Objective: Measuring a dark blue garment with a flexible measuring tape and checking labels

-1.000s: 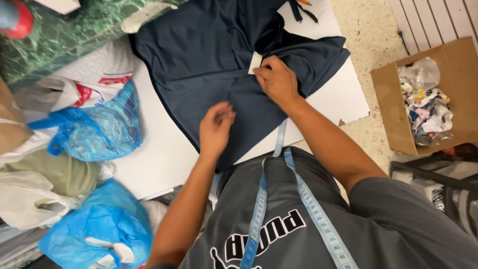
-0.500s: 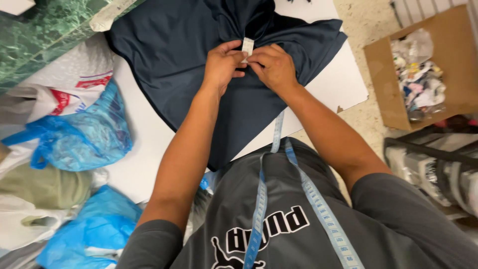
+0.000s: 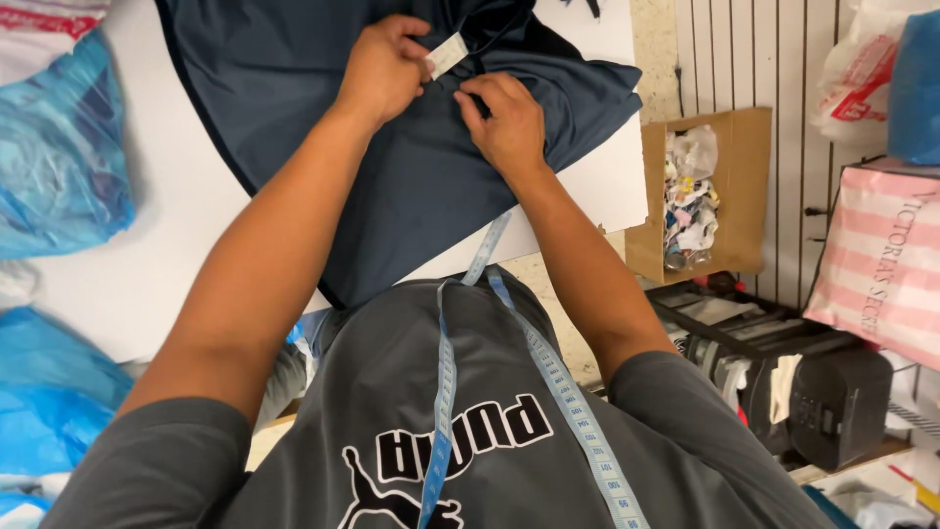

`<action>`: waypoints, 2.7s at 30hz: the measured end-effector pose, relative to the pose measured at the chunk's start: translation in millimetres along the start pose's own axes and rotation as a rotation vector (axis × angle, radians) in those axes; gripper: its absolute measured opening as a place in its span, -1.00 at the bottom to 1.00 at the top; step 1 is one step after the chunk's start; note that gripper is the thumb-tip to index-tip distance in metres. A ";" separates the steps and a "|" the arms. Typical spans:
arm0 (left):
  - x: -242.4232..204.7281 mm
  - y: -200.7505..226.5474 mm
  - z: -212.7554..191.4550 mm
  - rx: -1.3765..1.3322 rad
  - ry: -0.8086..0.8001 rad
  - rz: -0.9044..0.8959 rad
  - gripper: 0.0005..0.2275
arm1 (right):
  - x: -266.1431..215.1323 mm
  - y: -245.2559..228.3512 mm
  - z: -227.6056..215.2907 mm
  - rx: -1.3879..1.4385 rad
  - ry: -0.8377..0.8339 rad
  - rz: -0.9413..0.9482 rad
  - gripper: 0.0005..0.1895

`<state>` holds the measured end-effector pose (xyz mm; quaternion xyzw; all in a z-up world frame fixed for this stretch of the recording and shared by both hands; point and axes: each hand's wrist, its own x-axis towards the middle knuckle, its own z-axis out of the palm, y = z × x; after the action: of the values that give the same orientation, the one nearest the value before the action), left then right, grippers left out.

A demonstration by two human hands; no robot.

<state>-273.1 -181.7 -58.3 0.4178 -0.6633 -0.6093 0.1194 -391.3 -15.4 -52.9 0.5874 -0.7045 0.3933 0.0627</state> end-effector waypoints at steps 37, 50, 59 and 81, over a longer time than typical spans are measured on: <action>-274.0 -56.3 24.2 -0.235 -0.946 0.206 -0.55 | -182.2 -114.1 -79.9 0.786 -0.644 1.347 -0.71; -329.2 -78.8 -101.2 0.699 -0.242 -0.302 -0.76 | -143.0 -205.5 -88.8 0.523 -0.836 1.021 -0.71; -319.9 -125.2 -84.4 0.570 0.308 0.805 -0.86 | -171.4 -241.0 6.1 0.893 -0.622 1.271 -0.66; -314.4 -151.6 -107.6 0.843 -0.063 1.118 -0.73 | -163.3 -269.7 -8.9 0.705 -0.688 1.161 -0.65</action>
<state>56.4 -24.1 -61.0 0.0067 -0.9616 -0.1592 0.2233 -108.8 117.1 -7.1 0.1973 -0.7129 0.3597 -0.5687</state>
